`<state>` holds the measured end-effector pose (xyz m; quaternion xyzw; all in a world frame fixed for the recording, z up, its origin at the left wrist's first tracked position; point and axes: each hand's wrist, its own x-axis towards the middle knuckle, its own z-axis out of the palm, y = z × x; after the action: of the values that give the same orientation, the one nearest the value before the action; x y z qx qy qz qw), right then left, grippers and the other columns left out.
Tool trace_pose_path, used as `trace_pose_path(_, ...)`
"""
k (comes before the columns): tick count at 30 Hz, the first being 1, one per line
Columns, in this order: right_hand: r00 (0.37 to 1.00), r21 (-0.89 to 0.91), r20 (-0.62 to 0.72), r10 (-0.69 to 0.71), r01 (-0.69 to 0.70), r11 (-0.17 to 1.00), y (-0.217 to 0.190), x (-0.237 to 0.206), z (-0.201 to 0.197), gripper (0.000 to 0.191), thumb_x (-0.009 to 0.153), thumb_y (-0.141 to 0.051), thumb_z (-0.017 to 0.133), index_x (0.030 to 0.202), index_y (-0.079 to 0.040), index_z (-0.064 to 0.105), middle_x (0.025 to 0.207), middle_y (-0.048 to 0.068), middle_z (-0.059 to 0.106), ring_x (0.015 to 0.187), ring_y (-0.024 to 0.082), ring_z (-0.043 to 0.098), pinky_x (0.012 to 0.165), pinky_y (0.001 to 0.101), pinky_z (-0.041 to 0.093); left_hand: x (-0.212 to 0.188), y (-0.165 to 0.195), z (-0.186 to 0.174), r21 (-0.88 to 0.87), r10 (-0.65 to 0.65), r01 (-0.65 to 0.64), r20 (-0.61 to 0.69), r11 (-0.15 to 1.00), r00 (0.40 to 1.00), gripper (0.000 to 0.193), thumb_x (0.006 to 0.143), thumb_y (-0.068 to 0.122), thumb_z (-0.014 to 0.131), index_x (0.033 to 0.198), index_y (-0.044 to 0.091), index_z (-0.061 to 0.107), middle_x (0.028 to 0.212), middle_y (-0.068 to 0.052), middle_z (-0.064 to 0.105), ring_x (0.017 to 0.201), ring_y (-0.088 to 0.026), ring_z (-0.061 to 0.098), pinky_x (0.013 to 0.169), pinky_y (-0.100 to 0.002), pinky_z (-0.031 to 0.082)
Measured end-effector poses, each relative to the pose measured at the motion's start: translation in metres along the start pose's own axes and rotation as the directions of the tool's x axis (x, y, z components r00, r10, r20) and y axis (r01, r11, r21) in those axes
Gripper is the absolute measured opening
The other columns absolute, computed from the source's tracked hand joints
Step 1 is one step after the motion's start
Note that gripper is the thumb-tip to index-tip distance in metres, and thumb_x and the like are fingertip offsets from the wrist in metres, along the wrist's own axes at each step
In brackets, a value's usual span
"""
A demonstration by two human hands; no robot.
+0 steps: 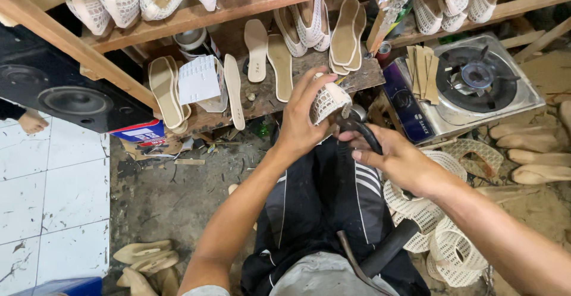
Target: The person selects a shoe sole and a mesh upper from a nearby shelf, then fits the mesh over the sole. Using a hammer, the person repeatedly taps around the edges to secure the mesh to the sole.
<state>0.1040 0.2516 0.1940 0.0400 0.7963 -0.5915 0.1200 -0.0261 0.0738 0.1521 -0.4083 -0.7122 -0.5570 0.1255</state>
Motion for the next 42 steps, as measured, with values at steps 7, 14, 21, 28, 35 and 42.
trace_pose_path(7,0.970,0.093,0.119,0.213,-0.224,0.970,-0.041,0.008,-0.030,0.019,0.094,-0.014,0.066,0.101,0.002,0.059,0.085,0.010,0.071,0.080,0.021,0.069,0.078,0.0377,0.057,0.002,0.007,0.009,0.021,-0.011,0.010,0.033,1.000,0.999,0.074,0.071,-0.008,0.077,0.139,0.012,0.056,0.151,-0.015,0.051,0.141,-0.038,0.054,0.115,-0.041,0.048)
trace_pose_path(14,0.914,-0.380,-0.318,-0.252,0.120,0.917,-0.012,0.031,0.034,0.018,0.101,-0.015,0.058,0.105,0.000,0.049,0.081,0.018,0.060,0.074,0.033,0.061,0.069,0.0438,0.050,0.009,-0.016,0.006,-0.040,-0.048,0.047,-0.025,0.998,0.999,0.072,0.071,-0.012,0.070,0.139,0.010,0.056,0.151,-0.016,0.051,0.143,-0.038,0.054,0.116,-0.040,0.048)
trace_pose_path(21,0.840,-0.471,-0.226,-0.494,0.349,0.810,-0.013,0.052,0.032,0.017,0.099,-0.007,0.062,0.106,0.001,0.049,0.092,0.022,0.060,0.085,0.042,0.060,0.074,0.0471,0.049,0.009,-0.033,-0.003,-0.059,-0.049,0.046,-0.058,0.997,0.997,0.070,0.073,-0.013,0.068,0.138,0.007,0.055,0.150,-0.017,0.051,0.145,-0.038,0.051,0.121,-0.040,0.043)
trace_pose_path(28,0.728,-0.548,-0.364,-0.581,0.337,0.766,0.000,0.067,0.058,0.023,0.103,-0.006,0.061,0.114,0.006,0.045,0.099,0.026,0.059,0.087,0.047,0.058,0.068,0.0500,0.045,0.004,-0.036,-0.007,-0.103,-0.057,0.050,-0.066,0.993,0.996,0.068,0.073,-0.011,0.072,0.136,0.008,0.056,0.149,-0.016,0.052,0.143,-0.036,0.052,0.119,-0.038,0.043)
trace_pose_path(35,0.970,-0.079,-0.035,-0.241,0.238,0.968,0.034,0.015,0.068,0.017,0.097,-0.009,0.062,0.110,0.000,0.055,0.095,0.013,0.070,0.087,0.027,0.074,0.080,0.0338,0.059,0.008,-0.018,-0.028,-0.101,-0.050,0.045,-0.042,0.994,0.998,0.066,0.075,-0.007,0.081,0.135,0.009,0.058,0.150,-0.015,0.054,0.141,-0.034,0.056,0.118,-0.038,0.044)
trace_pose_path(42,0.755,-0.438,-0.438,-0.488,0.295,0.849,0.008,-0.019,0.080,0.036,0.085,-0.005,0.079,0.116,0.001,0.062,0.113,0.016,0.068,0.101,0.027,0.069,0.090,0.0356,0.055,-0.035,0.001,-0.047,-0.083,0.112,-0.108,0.044,0.991,0.993,0.072,0.080,-0.010,0.083,0.142,0.010,0.054,0.152,-0.010,0.051,0.150,-0.035,0.046,0.126,-0.041,0.040)
